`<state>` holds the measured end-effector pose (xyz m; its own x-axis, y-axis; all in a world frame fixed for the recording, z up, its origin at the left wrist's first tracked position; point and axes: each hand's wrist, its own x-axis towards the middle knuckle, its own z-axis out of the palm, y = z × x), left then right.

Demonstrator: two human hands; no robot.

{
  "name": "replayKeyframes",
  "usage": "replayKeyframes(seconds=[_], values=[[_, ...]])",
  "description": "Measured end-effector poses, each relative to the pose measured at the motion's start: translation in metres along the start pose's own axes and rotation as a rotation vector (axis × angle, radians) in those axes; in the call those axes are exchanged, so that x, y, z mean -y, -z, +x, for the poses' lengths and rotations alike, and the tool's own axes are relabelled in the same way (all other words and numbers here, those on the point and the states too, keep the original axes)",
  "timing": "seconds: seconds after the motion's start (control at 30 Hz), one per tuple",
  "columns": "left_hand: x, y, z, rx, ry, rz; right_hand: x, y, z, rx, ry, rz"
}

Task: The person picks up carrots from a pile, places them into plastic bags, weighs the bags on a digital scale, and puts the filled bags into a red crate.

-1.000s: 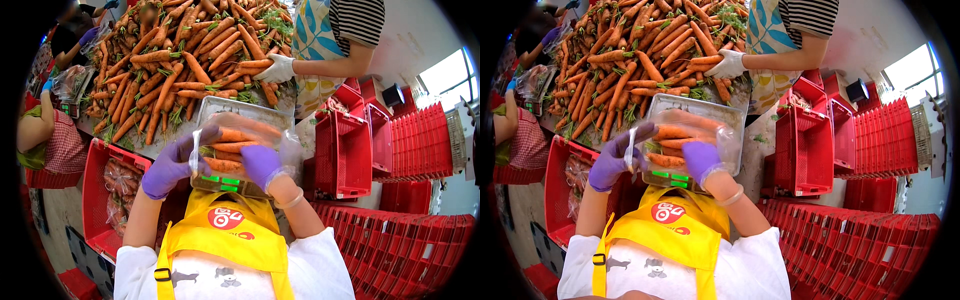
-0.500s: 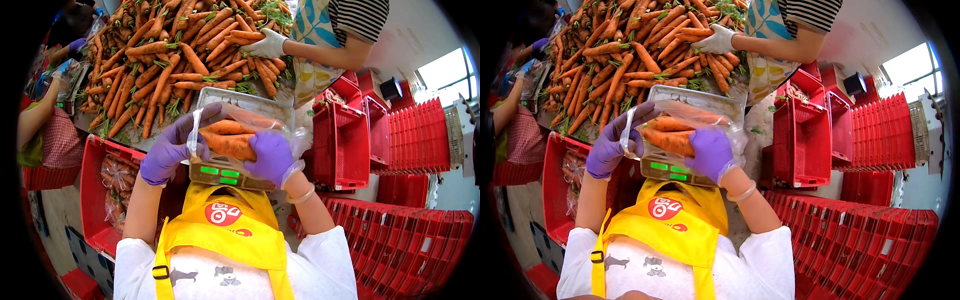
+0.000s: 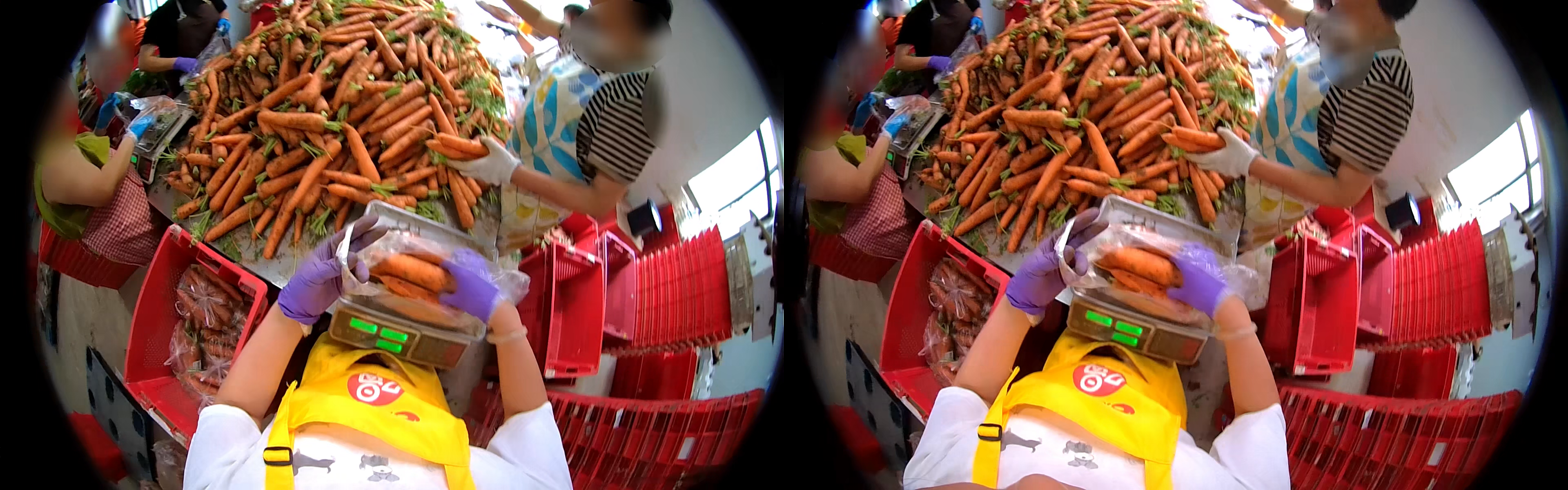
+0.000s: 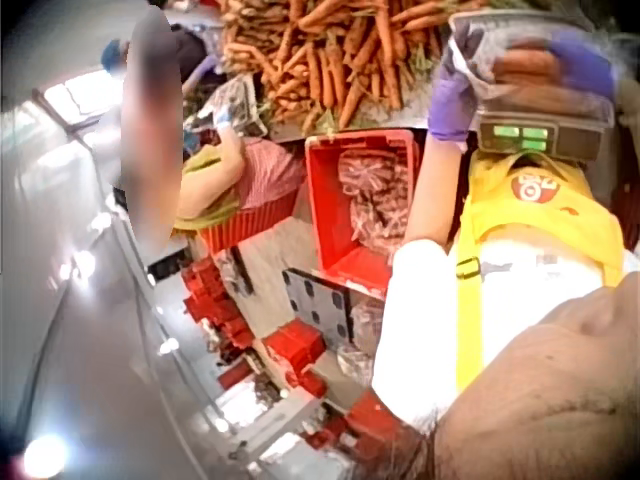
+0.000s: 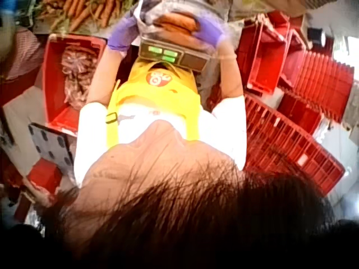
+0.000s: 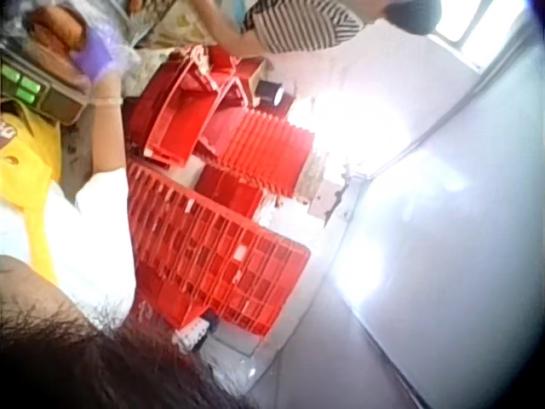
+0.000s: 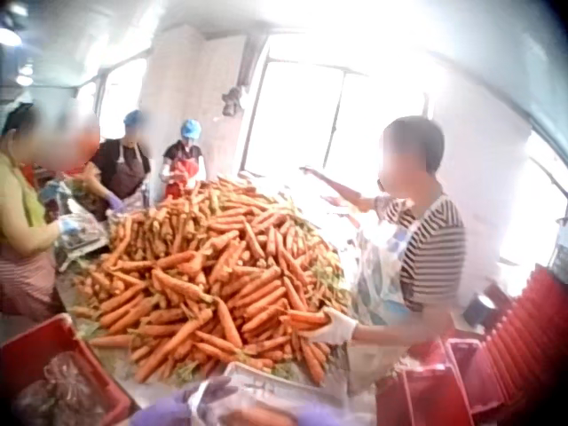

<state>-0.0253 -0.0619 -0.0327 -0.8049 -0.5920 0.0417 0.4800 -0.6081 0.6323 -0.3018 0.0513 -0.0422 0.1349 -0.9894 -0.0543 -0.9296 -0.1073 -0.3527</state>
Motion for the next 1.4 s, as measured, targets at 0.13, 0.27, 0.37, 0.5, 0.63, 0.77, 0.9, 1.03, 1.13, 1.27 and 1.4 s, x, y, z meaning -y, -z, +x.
replayKeyframes(seconds=[0.13, 0.27, 0.37, 0.5, 0.63, 0.77, 0.9, 1.03, 1.13, 1.27, 1.4], values=[[0.025, 0.047, -0.011, -0.133, 0.002, -0.146, 0.031, 0.052, 0.004, -0.088, 0.078, 0.361], [0.035, 0.048, -0.019, 0.027, 0.025, -0.043, 0.042, 0.059, 0.068, -0.093, 0.014, 1.475], [0.039, 0.044, -0.022, 0.015, 0.144, 0.066, 0.037, 0.043, 0.166, -0.128, -0.109, 1.466], [0.044, 0.048, -0.024, 0.07, 0.201, 0.015, 0.007, 0.003, 0.294, -0.238, -0.447, 1.612], [0.039, 0.055, -0.021, 0.069, 0.202, -0.026, -0.007, 0.005, 0.408, -0.487, -0.289, 1.399], [0.018, 0.067, -0.009, 0.106, 0.291, 0.04, -0.019, 0.004, 0.489, -0.325, -0.275, 0.696], [0.036, 0.092, 0.006, 0.21, 0.312, 0.047, 0.0, -0.015, 0.519, -0.346, -0.262, 0.144], [0.019, 0.093, 0.012, 0.225, 0.313, 0.125, 0.026, -0.032, 0.526, -0.572, -0.221, -0.04], [0.04, 0.111, 0.02, 0.237, 0.336, 0.212, 0.076, -0.044, 0.52, -0.884, 0.141, -0.005], [0.036, 0.115, 0.023, 0.285, 0.347, 0.215, 0.162, -0.07, 0.516, -0.663, 0.467, 0.275], [0.041, 0.118, 0.031, 0.303, 0.368, 0.189, 0.201, -0.105, 0.53, -0.161, 0.562, 0.01]])
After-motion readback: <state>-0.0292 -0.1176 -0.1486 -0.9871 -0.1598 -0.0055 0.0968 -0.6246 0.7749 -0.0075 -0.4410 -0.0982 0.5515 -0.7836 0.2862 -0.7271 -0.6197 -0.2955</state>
